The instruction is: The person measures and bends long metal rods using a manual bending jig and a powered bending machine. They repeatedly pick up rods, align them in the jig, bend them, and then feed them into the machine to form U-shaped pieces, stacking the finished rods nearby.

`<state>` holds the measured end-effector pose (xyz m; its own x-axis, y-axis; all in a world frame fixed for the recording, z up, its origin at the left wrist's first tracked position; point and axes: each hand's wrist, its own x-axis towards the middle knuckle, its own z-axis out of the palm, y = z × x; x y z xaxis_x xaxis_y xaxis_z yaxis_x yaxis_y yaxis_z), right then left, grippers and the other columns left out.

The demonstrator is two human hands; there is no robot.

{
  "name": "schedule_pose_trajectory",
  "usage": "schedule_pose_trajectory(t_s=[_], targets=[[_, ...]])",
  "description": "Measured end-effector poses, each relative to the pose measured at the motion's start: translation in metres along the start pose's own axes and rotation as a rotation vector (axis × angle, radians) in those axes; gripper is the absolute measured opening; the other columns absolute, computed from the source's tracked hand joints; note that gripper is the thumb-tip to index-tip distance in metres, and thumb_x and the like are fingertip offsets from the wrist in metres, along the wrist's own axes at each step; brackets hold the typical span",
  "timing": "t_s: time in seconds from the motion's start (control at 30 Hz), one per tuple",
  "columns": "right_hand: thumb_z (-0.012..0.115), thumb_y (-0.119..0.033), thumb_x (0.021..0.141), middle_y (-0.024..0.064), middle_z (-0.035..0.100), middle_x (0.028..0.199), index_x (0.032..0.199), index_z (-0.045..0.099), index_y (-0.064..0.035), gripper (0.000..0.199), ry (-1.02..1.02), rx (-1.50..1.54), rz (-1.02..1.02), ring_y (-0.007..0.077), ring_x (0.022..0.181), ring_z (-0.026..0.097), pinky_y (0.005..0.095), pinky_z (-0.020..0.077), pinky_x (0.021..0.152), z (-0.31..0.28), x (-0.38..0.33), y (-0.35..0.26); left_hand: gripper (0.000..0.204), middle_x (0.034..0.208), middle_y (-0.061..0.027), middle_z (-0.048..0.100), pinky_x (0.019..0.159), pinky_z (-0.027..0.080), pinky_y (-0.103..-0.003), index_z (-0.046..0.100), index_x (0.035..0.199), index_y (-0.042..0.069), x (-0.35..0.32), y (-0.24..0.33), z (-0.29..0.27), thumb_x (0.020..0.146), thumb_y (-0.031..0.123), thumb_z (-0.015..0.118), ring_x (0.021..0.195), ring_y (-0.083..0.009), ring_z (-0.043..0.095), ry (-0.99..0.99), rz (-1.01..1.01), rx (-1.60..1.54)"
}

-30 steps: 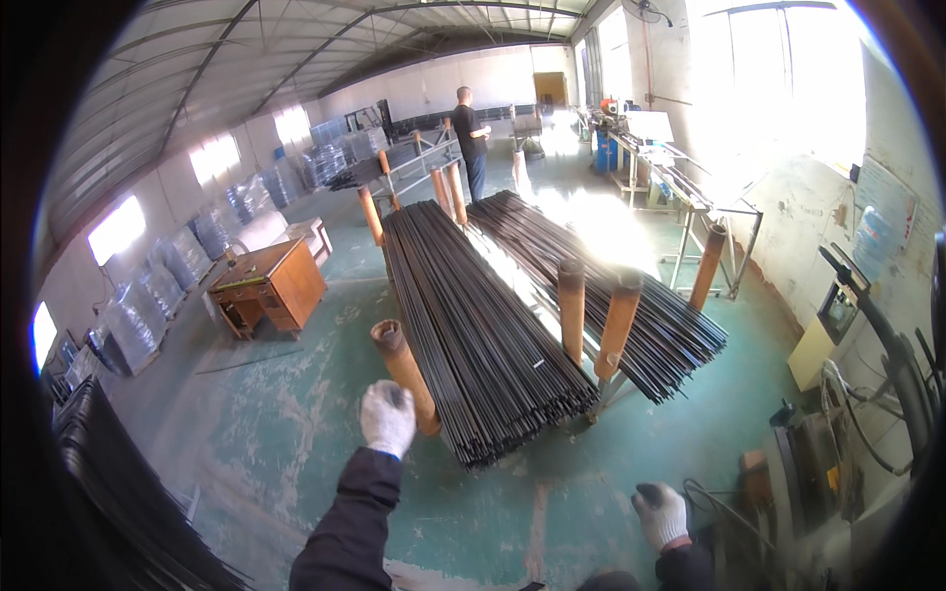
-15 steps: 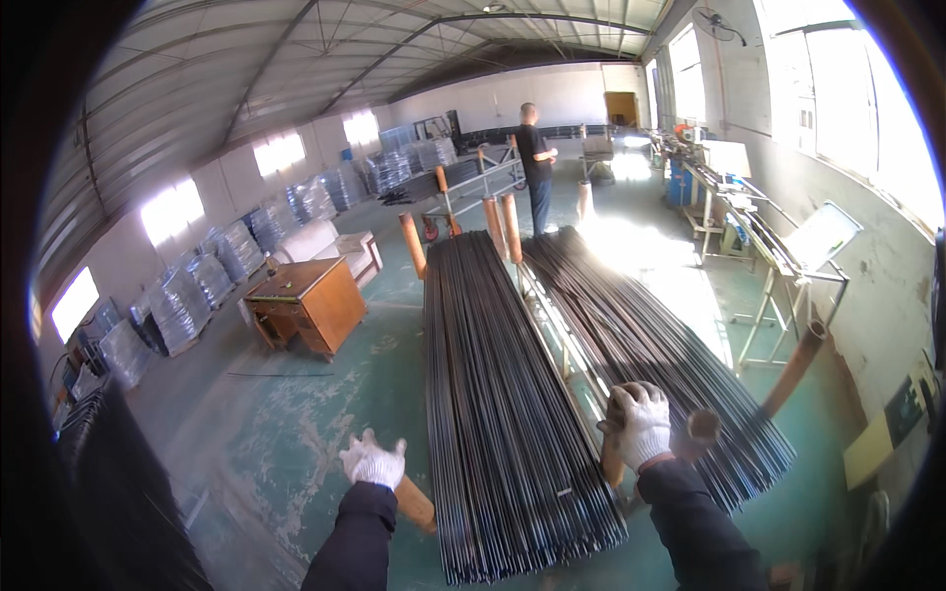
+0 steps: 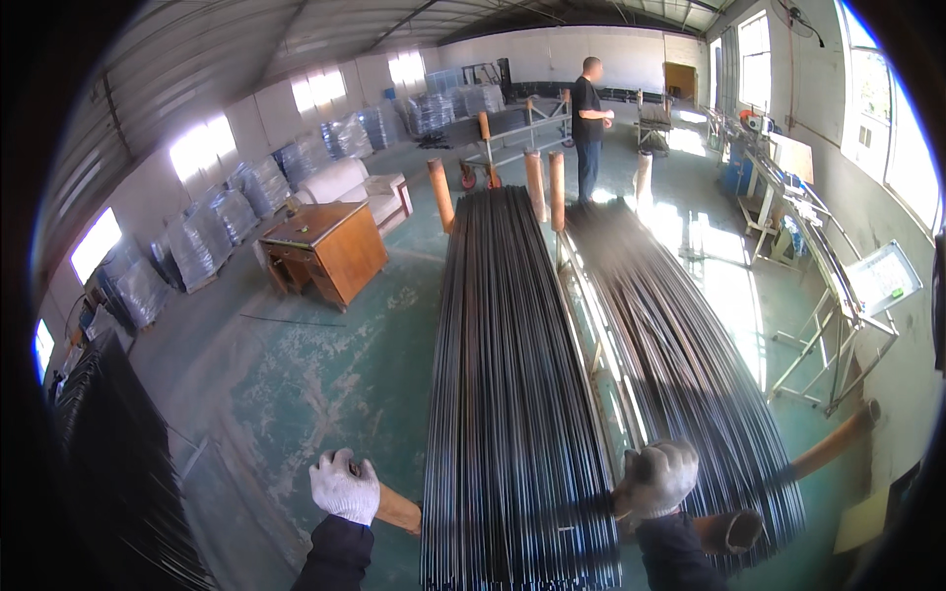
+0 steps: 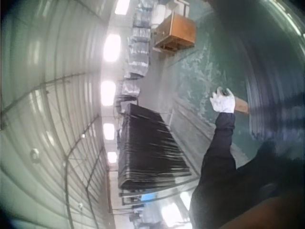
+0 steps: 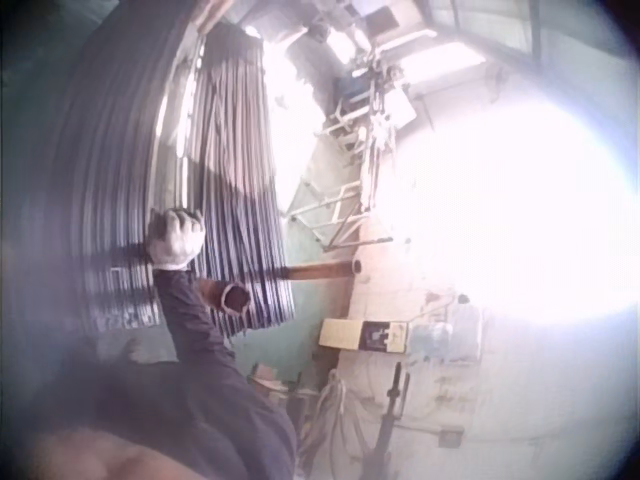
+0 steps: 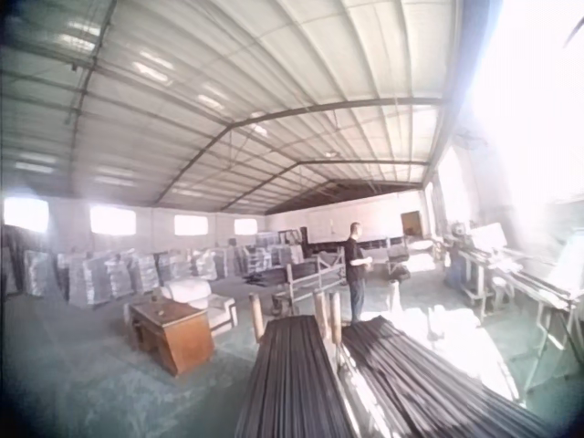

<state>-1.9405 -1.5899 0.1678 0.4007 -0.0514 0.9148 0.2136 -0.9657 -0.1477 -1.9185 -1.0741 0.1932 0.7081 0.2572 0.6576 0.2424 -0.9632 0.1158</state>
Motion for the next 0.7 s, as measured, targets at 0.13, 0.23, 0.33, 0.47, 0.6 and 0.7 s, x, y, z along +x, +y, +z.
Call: schedule_pose_trajectory(t_s=[0.13, 0.23, 0.33, 0.47, 0.6, 0.7], targets=[[0.089, -0.018, 0.084, 0.0095, 0.077, 0.088, 0.096, 0.074, -0.0085, 0.022, 0.039, -0.027, 0.066, 0.0308, 0.086, 0.077, 0.0583, 0.0605, 0.108, 0.032, 0.015, 0.001, 0.025, 0.113, -0.0132, 0.079, 0.089, 0.063, -0.054, 0.083, 0.104, 0.014, 0.022, 0.004, 0.029, 0.082, 0.022, 0.092, 0.102, -0.0416, 0.074, 0.021, -0.019, 0.001], [0.088, -0.018, 0.087, 0.0118, 0.077, 0.088, 0.099, 0.076, -0.0068, 0.021, 0.016, -0.085, 0.145, 0.0331, 0.085, 0.077, 0.0574, 0.0598, 0.110, 0.058, 0.028, -0.007, 0.023, 0.109, -0.0134, 0.079, 0.088, 0.062, -0.054, 0.082, 0.102, 0.014, 0.044, 0.009, 0.052, 0.083, 0.026, 0.091, 0.100, -0.0423, 0.074, 0.020, -0.051, 0.034], [0.086, -0.018, 0.090, 0.0131, 0.078, 0.088, 0.101, 0.077, -0.0065, 0.018, -0.079, -0.090, 0.110, 0.0352, 0.085, 0.078, 0.0566, 0.0596, 0.111, 0.082, 0.045, 0.005, 0.023, 0.108, -0.0141, 0.079, 0.088, 0.062, -0.055, 0.082, 0.100, 0.014, 0.065, 0.014, 0.075, 0.085, 0.030, 0.088, 0.098, -0.0430, 0.074, -0.002, -0.058, 0.053], [0.084, -0.020, 0.093, 0.0155, 0.081, 0.089, 0.102, 0.079, -0.0072, 0.017, -0.188, -0.114, 0.220, 0.0359, 0.089, 0.081, 0.0566, 0.0575, 0.117, 0.128, 0.059, 0.014, 0.021, 0.108, -0.0159, 0.079, 0.088, 0.063, -0.055, 0.082, 0.100, 0.013, 0.104, 0.020, 0.102, 0.088, 0.030, 0.084, 0.098, -0.0441, 0.075, -0.010, 0.015, -0.009], [0.085, -0.025, 0.095, 0.0161, 0.084, 0.092, 0.106, 0.081, -0.0081, 0.020, -0.268, -0.183, 0.298, 0.0355, 0.092, 0.082, 0.0531, 0.0548, 0.124, 0.181, 0.080, 0.016, 0.022, 0.109, -0.0173, 0.080, 0.089, 0.063, -0.055, 0.082, 0.102, 0.010, 0.144, 0.030, 0.132, 0.091, 0.028, 0.080, 0.098, -0.0454, 0.076, -0.077, 0.028, -0.001], [0.086, -0.027, 0.095, 0.0152, 0.085, 0.096, 0.108, 0.082, -0.0108, 0.021, -0.225, -0.194, 0.320, 0.0369, 0.097, 0.082, 0.0530, 0.0550, 0.122, 0.232, 0.089, 0.030, 0.021, 0.108, -0.0179, 0.080, 0.089, 0.064, -0.055, 0.083, 0.101, 0.009, 0.178, 0.032, 0.165, 0.091, 0.027, 0.077, 0.096, -0.0458, 0.077, -0.100, 0.079, -0.030]])
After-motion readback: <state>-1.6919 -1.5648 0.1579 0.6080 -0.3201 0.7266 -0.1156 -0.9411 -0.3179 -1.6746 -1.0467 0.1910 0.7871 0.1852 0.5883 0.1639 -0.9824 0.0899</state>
